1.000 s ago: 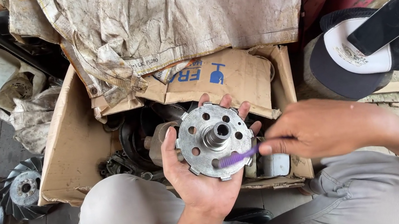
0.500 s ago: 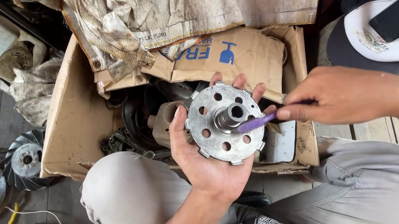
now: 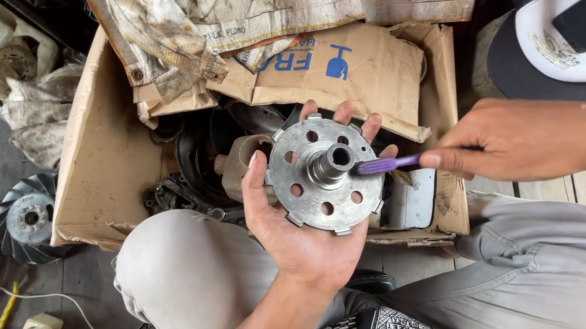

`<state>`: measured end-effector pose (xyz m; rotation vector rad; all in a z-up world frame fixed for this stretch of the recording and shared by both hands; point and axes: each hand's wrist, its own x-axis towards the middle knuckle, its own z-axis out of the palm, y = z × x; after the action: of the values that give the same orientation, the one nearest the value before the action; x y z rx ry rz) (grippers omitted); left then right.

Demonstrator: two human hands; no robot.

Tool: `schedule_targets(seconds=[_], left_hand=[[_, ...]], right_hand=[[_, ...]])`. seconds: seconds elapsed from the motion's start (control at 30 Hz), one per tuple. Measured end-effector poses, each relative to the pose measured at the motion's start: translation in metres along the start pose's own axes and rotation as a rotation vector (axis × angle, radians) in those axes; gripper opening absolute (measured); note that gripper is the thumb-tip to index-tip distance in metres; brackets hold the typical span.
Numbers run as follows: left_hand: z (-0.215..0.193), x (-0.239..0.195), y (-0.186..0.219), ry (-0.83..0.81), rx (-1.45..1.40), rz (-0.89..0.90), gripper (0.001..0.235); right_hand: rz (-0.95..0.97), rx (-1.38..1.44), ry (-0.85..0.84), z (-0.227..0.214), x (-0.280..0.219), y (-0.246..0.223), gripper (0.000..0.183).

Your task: Cleaning a motorcycle clutch pressure plate using a toothbrush to remove dirt and grime.

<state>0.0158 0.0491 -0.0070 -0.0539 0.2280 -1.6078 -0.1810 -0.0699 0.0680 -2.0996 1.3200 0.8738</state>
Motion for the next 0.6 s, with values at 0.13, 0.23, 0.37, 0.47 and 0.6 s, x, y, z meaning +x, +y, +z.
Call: schedule_targets(seconds=[0.13,0.23,0.37,0.47,0.6], left_hand=[[0.0001,-0.0011,0.0004,-0.014,0.028,0.019,0.056],[0.0018,-0.0001,0.0005,0.001,0.01,0.004,0.057],[0.0,-0.0007,0.0007,-0.015,0.013,0.012,0.056],[0.001,0.0,0.0003,-0.012,0.005,0.015,0.056],[-0.0016,0.0011,0.0008,-0.016,0.043,0.029,0.056]], right_hand=[[0.096,-0.088,0.081,-0.0052,-0.0054,-0.0053,0.068],[0.041,-0.085,0.033,-0.004,-0.007,-0.0052,0.055],[0.079,-0.14,0.071,-0.0033,-0.0068,-0.0061,0.063],[0.089,-0.154,0.073,-0.0045,-0.0063,-0.0084,0.064],[0.141,-0.246,0.156,-0.0043,-0.0077,-0.008,0.057]])
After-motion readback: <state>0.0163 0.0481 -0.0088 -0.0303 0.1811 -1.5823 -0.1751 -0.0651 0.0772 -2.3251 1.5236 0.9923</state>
